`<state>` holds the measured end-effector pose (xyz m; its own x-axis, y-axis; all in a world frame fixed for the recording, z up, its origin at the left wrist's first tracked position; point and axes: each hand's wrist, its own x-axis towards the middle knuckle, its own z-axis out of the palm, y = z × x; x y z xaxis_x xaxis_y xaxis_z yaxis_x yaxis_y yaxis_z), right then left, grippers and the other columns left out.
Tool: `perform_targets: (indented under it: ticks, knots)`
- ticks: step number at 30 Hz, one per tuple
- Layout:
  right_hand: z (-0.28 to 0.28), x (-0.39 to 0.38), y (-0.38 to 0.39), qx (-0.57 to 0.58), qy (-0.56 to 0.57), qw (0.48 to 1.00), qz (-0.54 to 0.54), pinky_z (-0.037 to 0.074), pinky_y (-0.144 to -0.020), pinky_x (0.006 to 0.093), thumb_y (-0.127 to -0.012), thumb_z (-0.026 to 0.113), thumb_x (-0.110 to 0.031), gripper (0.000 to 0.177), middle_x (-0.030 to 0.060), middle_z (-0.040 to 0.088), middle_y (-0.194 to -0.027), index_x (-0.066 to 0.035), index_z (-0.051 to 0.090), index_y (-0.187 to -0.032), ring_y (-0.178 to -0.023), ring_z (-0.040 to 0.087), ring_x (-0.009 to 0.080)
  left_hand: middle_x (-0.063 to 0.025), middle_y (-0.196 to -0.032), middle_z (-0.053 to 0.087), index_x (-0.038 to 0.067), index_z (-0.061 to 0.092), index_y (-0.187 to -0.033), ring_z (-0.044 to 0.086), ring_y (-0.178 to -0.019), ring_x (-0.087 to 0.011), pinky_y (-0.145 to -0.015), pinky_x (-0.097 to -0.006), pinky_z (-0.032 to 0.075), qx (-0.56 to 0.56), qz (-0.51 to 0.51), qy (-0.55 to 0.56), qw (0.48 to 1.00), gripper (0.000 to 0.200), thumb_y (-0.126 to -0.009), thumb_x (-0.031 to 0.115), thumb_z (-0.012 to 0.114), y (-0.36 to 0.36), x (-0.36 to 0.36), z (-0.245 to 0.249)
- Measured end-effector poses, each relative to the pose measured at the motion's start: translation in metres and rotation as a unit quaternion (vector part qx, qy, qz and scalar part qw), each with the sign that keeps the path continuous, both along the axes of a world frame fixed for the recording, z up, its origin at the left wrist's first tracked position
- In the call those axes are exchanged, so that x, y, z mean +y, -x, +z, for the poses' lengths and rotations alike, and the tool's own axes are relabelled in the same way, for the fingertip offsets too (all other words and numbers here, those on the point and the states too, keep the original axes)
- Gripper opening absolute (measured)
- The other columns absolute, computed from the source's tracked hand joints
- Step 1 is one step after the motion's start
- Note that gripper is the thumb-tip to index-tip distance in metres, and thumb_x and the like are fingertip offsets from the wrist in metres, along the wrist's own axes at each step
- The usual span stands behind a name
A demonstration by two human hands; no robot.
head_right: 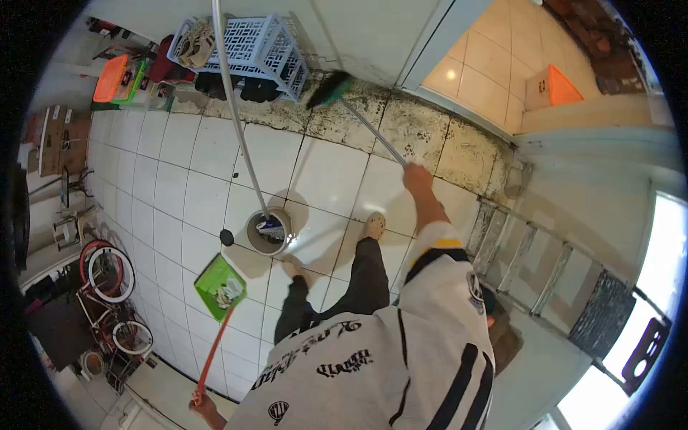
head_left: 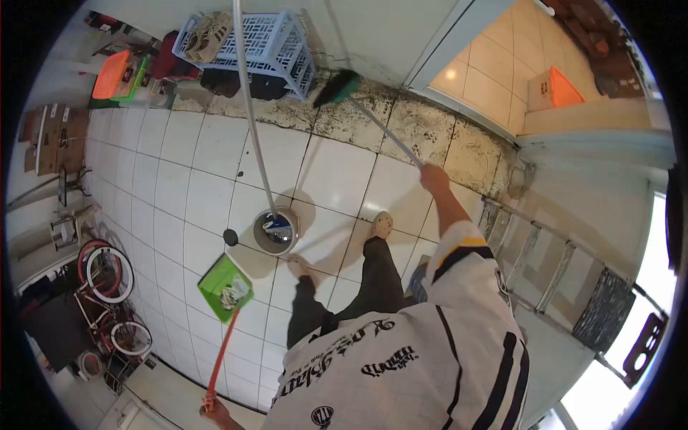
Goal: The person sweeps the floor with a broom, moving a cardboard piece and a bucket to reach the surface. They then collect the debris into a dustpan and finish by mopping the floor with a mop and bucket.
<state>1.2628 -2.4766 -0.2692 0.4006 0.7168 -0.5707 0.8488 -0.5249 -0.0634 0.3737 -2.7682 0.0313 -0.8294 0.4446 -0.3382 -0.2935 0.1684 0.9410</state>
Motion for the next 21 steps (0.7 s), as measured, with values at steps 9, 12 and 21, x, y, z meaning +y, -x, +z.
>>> perform_targets:
  ticks: [9,12,21]
  knots:
    - [0.153,-0.209,-0.034,-0.009,0.03,0.995,-0.098,0.046,-0.067,0.0515,-0.092,0.039,-0.03,0.032,0.0243,0.06,-0.076,-0.003,0.057,-0.094,-0.074,0.059,0.0425,-0.011,-0.078,0.057,0.004,0.05,-0.09,0.057,-0.07,-0.0198,-0.055,-0.0209,0.044,-0.027,-0.029,0.172,0.984,0.017,-0.081,0.018,0.049,-0.163,-0.074,-0.001]
    - [0.173,-0.191,-0.024,0.005,0.014,0.997,-0.075,0.046,-0.063,0.0522,-0.092,0.039,-0.032,0.032,0.0234,0.06,-0.073,-0.005,0.056,-0.097,-0.071,0.059,0.0424,-0.0063,-0.079,0.055,0.008,0.05,-0.087,0.055,-0.064,-0.0171,-0.048,-0.0231,0.042,-0.038,-0.01,0.189,0.981,0.017,-0.079,0.024,0.051,-0.243,-0.03,-0.002]
    - [0.027,-0.052,-0.051,0.035,-0.042,0.998,-0.025,0.049,-0.067,0.0483,-0.092,0.038,-0.032,0.03,0.0182,0.062,-0.08,-0.007,0.053,-0.099,-0.076,0.061,0.037,-0.004,-0.072,0.054,0.014,0.049,-0.085,0.051,-0.053,-0.0153,-0.044,-0.0264,0.042,-0.151,-0.195,0.221,0.944,0.013,-0.083,0.025,0.054,-0.364,0.091,-0.032]
